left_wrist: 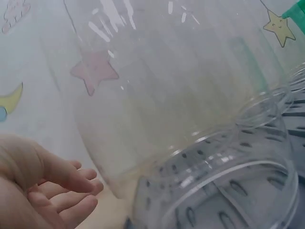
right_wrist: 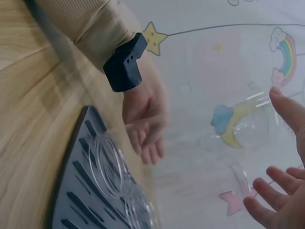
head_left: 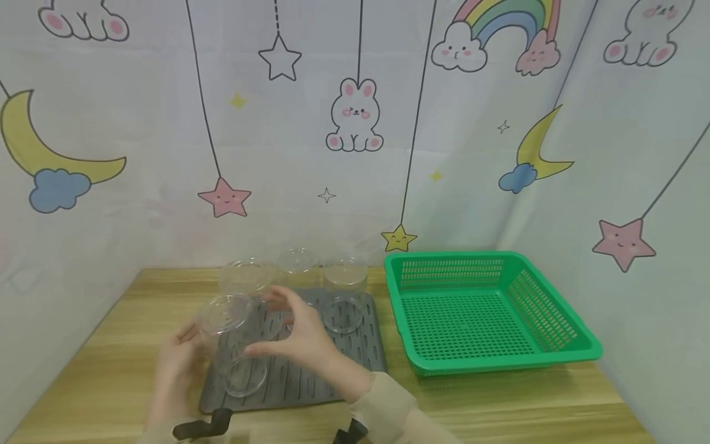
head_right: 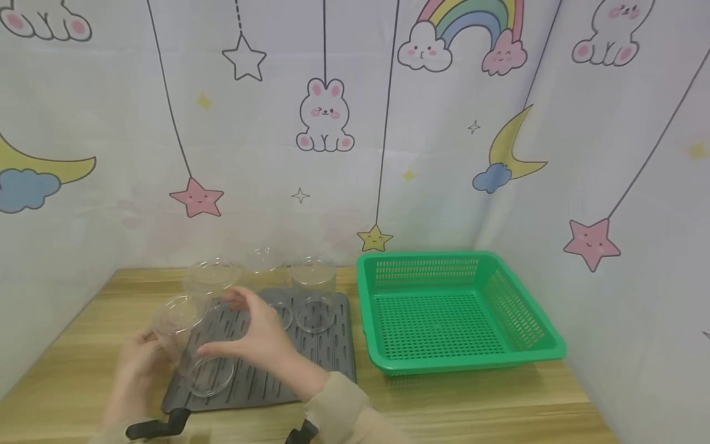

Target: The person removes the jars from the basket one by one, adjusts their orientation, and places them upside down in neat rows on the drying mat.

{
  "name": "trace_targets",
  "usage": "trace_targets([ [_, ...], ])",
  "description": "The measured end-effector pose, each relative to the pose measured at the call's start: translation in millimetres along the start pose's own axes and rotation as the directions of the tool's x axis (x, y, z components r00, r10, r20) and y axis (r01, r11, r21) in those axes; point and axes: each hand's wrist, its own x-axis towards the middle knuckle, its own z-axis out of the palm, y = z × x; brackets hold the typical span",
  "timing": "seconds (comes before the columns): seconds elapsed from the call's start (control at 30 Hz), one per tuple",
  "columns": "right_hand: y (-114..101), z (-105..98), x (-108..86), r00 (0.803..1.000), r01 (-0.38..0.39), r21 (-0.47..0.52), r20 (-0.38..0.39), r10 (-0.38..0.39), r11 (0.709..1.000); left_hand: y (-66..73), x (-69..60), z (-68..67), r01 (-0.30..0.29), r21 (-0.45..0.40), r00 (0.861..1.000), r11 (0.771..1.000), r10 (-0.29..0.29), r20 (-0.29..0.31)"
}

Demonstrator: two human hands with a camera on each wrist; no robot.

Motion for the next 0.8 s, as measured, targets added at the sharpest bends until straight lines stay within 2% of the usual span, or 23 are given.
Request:
trace_targets([
  [0.07, -1.2, -4.7, -2.1, 1.000, 0.022, 0.005, -0.019, -0.022, 1.000, 8.3, -4.5, -1.0, -0.013, -0.028, 0.997, 1.000, 0.011, -0.072],
  [0.17, -2.2, -12.7, -5.3, 0.996, 0.062, 0.004, -0.058, -0.062, 0.998, 20.2, -11.5, -2.1, -0.064, -0.106, 0.983, 0.992, 0.044, -0.178],
  [0.23, -2.3, -18.6, -7.5, 0.994, 0.077, 0.007, -0.083, -0.076, 0.997, 28.0, -16.2, -1.6, -0.113, -0.190, 0.968, 0.975, 0.065, -0.243],
  [0.33, -1.9, -28.1, -10.4, 0.988, 0.100, 0.003, -0.117, -0.099, 0.995, 40.9, -24.9, 0.8, -0.192, -0.253, 0.946, 0.948, 0.111, -0.304],
  [0.47, -2.6, -40.1, -14.2, 0.976, 0.143, -0.038, -0.164, -0.147, 0.989, 60.2, -36.2, 9.3, -0.299, -0.249, 0.908, 0.921, 0.194, -0.372],
  [0.57, -4.8, -48.9, -18.5, 0.961, 0.178, -0.084, -0.202, -0.192, 0.980, 71.9, -46.0, 18.7, -0.387, -0.190, 0.864, 0.902, 0.283, -0.417],
  [0.63, -5.9, -54.8, -21.2, 0.949, 0.197, -0.113, -0.227, -0.218, 0.974, 78.3, -54.4, 26.2, -0.449, -0.101, 0.820, 0.888, 0.364, -0.441],
  [0.7, -7.2, -61.1, -24.3, 0.940, 0.205, -0.136, -0.247, -0.234, 0.969, 83.6, -62.8, 34.0, -0.507, 0.012, 0.764, 0.862, 0.456, -0.456],
  [0.73, -7.4, -64.4, -25.7, 0.936, 0.204, -0.156, -0.260, -0.239, 0.966, 86.5, -66.4, 38.3, -0.543, 0.067, 0.723, 0.837, 0.507, -0.468],
  [0.77, -7.7, -67.8, -27.0, 0.931, 0.202, -0.171, -0.271, -0.243, 0.964, 88.6, -69.4, 42.8, -0.583, 0.132, 0.673, 0.802, 0.567, -0.475],
  [0.8, -7.9, -71.4, -28.4, 0.928, 0.198, -0.188, -0.281, -0.246, 0.962, 90.4, -72.0, 47.6, -0.625, 0.189, 0.615, 0.757, 0.627, -0.479],
])
